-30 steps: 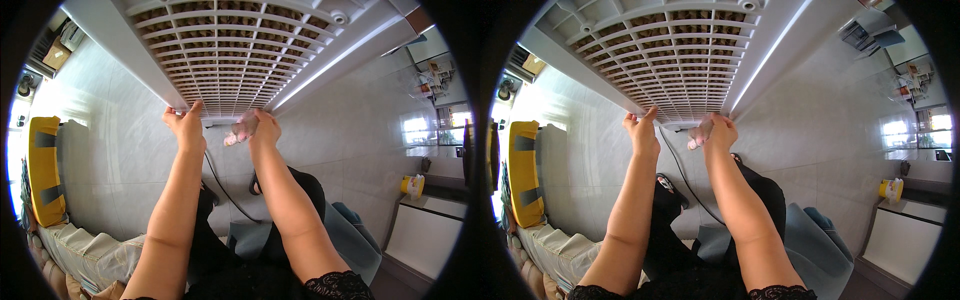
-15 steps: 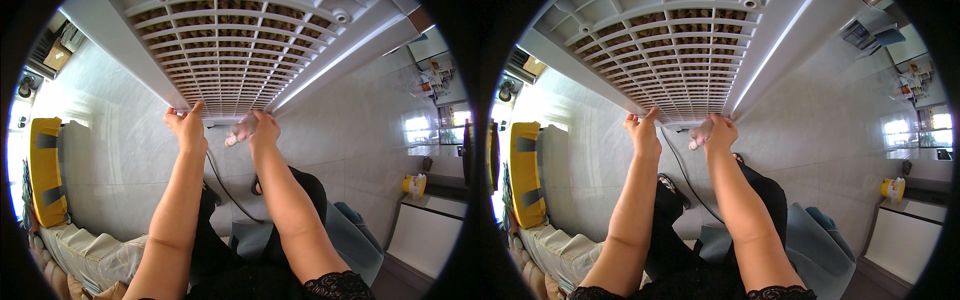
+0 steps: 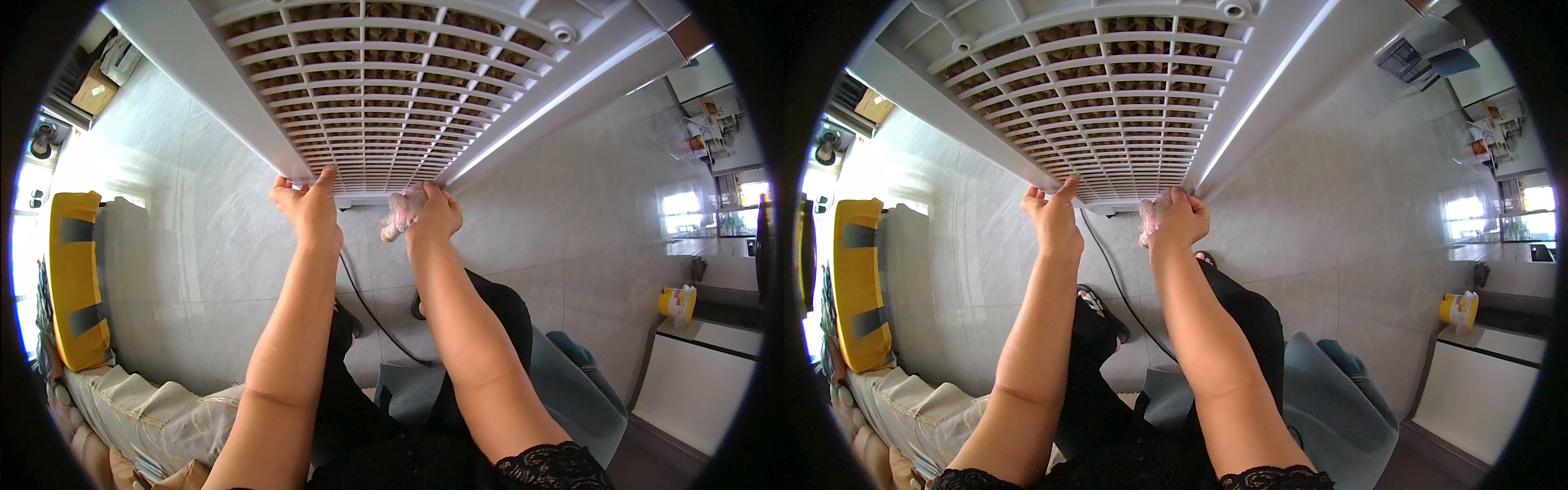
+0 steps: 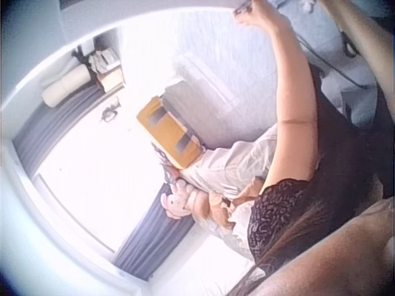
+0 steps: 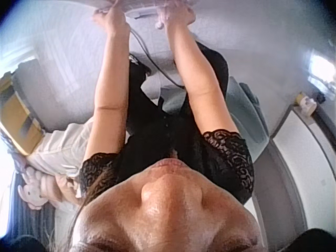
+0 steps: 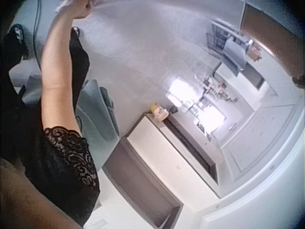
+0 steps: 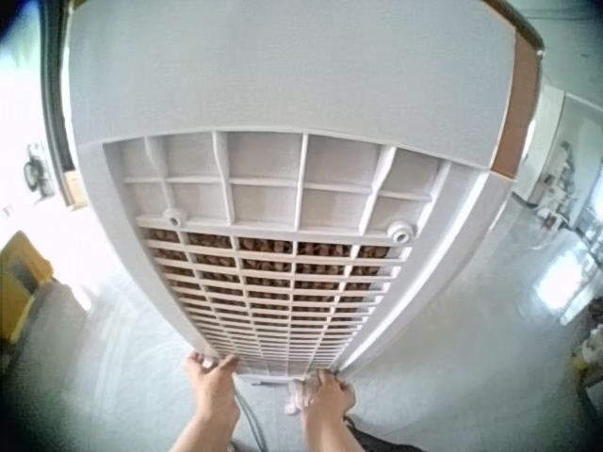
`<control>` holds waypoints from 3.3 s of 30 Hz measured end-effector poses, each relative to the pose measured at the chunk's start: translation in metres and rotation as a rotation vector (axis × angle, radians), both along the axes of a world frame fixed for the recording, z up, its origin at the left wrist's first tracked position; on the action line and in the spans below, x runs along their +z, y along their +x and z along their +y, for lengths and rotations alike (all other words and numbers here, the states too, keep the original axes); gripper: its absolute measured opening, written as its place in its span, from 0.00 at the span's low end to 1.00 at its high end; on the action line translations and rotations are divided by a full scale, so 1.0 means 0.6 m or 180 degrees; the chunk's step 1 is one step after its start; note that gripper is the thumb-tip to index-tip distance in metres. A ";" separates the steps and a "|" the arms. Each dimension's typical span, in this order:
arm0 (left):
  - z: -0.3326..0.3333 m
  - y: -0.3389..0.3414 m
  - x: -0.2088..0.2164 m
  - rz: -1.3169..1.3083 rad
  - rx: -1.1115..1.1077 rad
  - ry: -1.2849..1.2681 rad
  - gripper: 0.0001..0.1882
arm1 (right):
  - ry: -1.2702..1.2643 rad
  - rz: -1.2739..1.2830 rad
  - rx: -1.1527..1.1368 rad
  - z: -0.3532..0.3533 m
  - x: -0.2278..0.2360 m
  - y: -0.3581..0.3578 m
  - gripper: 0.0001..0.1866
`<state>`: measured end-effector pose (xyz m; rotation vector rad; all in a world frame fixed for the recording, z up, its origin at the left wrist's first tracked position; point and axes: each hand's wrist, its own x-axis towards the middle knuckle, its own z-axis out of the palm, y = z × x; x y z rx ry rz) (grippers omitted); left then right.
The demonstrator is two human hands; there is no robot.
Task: The person cleans the front grille and top surface of a portable air cooler using a cloth. They wipe the grille thoroughly, then the top panel, and finally reposition the unit.
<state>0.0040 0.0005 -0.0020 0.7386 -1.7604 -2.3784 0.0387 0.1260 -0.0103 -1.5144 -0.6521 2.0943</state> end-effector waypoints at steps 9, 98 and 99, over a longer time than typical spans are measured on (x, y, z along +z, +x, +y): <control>0.003 -0.006 -0.006 0.0039 0.0080 -0.0057 0.40 | 0.0217 0.0368 0.0651 0.027 -0.077 0.000 0.07; 0.000 0.000 0.003 0.0082 0.0029 0.0045 0.43 | -0.0512 -0.0127 0.0101 0.033 -0.140 -0.021 0.06; 0.000 0.000 0.001 0.0048 0.0035 0.0020 0.43 | -0.0340 -0.0018 -0.0068 0.025 -0.116 -0.020 0.05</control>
